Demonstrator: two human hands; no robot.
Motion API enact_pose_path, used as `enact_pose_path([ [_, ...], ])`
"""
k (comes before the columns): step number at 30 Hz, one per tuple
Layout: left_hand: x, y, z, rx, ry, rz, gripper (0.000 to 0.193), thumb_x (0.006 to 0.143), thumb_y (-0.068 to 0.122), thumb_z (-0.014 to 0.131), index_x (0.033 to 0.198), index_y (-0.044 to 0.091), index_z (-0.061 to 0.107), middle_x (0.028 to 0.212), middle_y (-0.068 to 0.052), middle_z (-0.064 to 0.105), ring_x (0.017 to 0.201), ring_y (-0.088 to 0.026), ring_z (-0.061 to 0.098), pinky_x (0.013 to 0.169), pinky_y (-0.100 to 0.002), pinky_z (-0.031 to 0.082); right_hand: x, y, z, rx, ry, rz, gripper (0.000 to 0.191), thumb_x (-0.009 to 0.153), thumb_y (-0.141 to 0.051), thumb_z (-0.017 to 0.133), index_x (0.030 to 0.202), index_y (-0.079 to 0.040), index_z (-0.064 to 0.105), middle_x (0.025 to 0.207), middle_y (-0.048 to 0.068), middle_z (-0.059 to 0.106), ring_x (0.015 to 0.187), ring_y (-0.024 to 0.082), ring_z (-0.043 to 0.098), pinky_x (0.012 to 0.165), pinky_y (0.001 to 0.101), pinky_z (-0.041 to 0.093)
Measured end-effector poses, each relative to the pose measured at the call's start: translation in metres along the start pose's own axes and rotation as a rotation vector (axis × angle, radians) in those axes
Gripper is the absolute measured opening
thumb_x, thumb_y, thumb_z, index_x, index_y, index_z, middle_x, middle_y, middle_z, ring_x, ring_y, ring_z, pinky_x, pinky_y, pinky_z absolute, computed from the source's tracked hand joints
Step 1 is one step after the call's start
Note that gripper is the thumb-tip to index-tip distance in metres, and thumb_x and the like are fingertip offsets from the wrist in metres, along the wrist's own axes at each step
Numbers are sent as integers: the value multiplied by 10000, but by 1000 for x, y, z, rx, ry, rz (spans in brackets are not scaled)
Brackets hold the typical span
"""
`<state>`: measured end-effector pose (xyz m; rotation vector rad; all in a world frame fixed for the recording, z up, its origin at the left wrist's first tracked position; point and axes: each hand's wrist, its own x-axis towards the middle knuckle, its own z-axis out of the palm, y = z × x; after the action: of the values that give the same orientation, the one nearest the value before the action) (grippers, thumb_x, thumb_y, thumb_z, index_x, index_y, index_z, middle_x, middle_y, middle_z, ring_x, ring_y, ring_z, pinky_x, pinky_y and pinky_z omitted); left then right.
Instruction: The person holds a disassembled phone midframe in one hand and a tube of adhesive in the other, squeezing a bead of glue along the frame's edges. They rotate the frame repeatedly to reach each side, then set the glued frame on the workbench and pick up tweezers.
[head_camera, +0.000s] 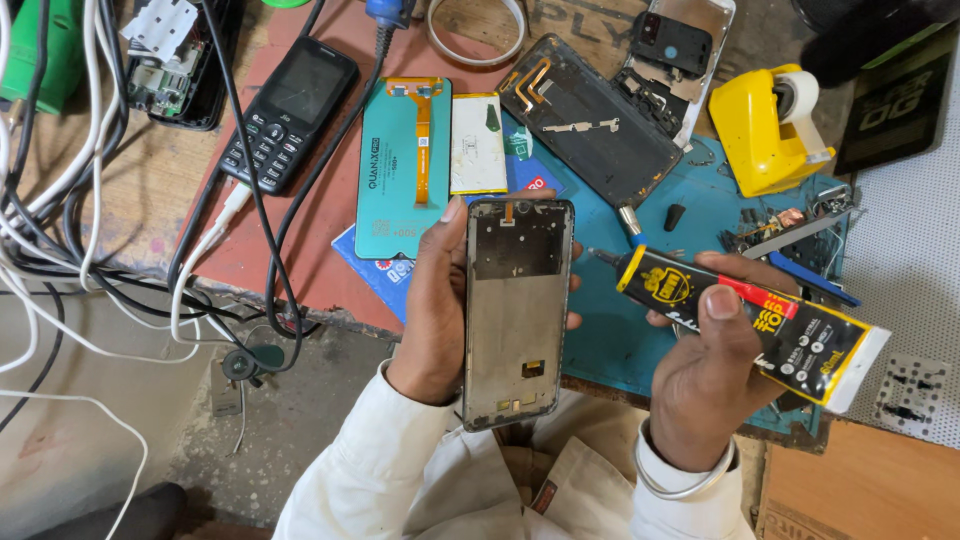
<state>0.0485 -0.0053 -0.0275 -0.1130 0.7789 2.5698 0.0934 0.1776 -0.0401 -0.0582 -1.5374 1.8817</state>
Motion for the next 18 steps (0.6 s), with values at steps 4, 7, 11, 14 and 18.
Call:
enact_pose_path([
  [4, -1, 0, -1, -24, -12, 5, 699, 1034, 554, 356, 1435, 19, 564, 1177, -204, 691, 971, -314, 703, 797, -491, 631, 10, 1, -2, -51, -4, -13, 247, 1056, -96, 701, 1184, 52, 549, 1119, 177, 670, 819, 219, 695, 569, 296, 569],
  [7, -1, 0, 0, -18, -13, 10, 686, 1049, 543, 355, 1445, 21, 562, 1183, -201, 684, 976, -316, 695, 802, -503, 630, 14, 0, 0, -81, -36, -16, 264, 1063, -120, 719, 1190, 45, 558, 1125, 162, 670, 839, 199, 698, 603, 274, 580],
  [11, -2, 1, 0, 3, 0, 11, 689, 1043, 545, 350, 1441, 23, 561, 1191, -192, 688, 978, -319, 700, 799, -501, 631, 11, -4, 3, -110, -99, -15, 299, 1052, -157, 746, 1205, 33, 575, 1131, 146, 676, 854, 182, 704, 642, 271, 610],
  [14, -2, 1, 0, 7, -12, 14, 697, 1047, 548, 352, 1451, 22, 565, 1191, -193, 689, 986, -310, 698, 803, -495, 632, 10, -6, 4, -127, -108, 17, 311, 1051, -174, 754, 1208, 43, 596, 1130, 143, 677, 859, 176, 703, 650, 269, 612],
  [18, -2, 1, 0, -6, -6, 8, 697, 1038, 548, 354, 1448, 24, 561, 1185, -187, 690, 981, -310, 702, 798, -496, 634, 11, -6, 4, -138, -115, 16, 307, 1050, -178, 751, 1198, 45, 601, 1119, 139, 678, 851, 173, 700, 650, 266, 610],
])
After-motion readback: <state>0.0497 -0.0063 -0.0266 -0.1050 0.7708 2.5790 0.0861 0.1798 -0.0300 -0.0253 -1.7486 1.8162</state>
